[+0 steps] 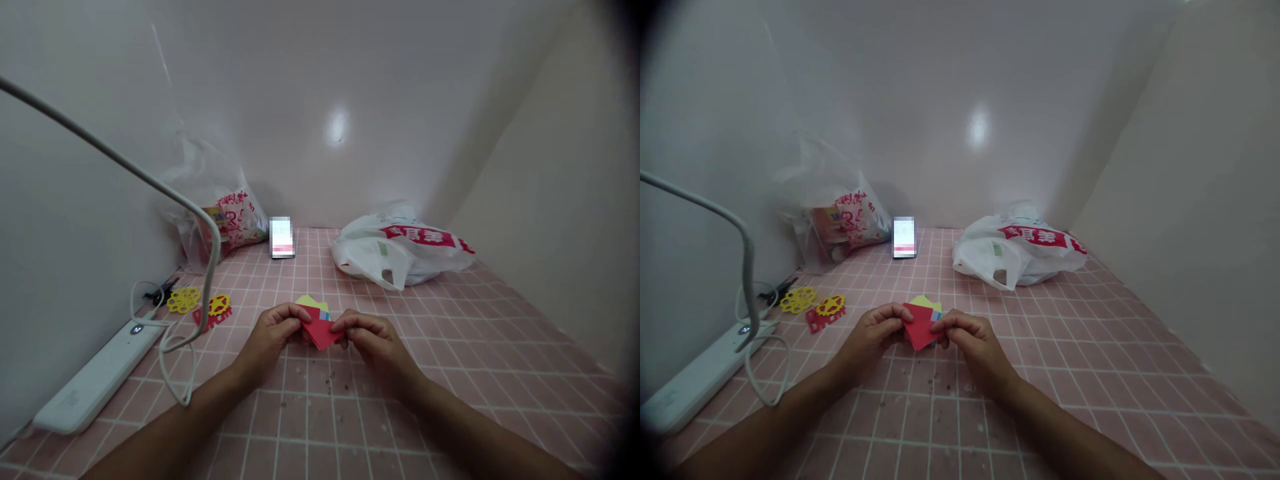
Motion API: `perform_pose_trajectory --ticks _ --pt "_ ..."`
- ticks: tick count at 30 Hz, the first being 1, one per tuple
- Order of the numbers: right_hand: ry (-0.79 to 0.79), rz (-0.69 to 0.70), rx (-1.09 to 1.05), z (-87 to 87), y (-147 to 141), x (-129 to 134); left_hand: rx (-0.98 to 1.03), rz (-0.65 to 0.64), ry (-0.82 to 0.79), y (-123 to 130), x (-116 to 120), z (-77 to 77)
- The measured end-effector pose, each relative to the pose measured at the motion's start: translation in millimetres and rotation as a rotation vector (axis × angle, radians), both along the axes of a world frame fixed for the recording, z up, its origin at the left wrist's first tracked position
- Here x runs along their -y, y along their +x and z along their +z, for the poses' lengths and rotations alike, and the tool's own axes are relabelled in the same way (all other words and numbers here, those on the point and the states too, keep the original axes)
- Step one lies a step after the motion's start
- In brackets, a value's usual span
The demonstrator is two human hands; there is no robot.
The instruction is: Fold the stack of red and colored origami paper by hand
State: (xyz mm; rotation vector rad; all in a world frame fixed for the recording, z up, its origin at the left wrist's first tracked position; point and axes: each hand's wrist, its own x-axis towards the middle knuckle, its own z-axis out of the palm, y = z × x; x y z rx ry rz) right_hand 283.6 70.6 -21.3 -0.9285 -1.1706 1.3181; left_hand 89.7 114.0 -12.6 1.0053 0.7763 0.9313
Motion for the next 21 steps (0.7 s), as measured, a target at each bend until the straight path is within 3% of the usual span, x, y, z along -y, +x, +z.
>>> perform_pose_trajectory --ticks 11,17,21 --pt "-0.052 -0.039 0.028 -7.7 0 -3 -0.142 -0.078 0.16 0 2 2.0" --pt "-0.083 0.015 0.1 -8.2 -4 -4 -0.158 -0.045 0.197 0 -2 -6.6" --pt "-0.126 -0.029 0.084 -9.2 -5 -4 -0.142 -0.07 0.178 0 -2 -6.4"
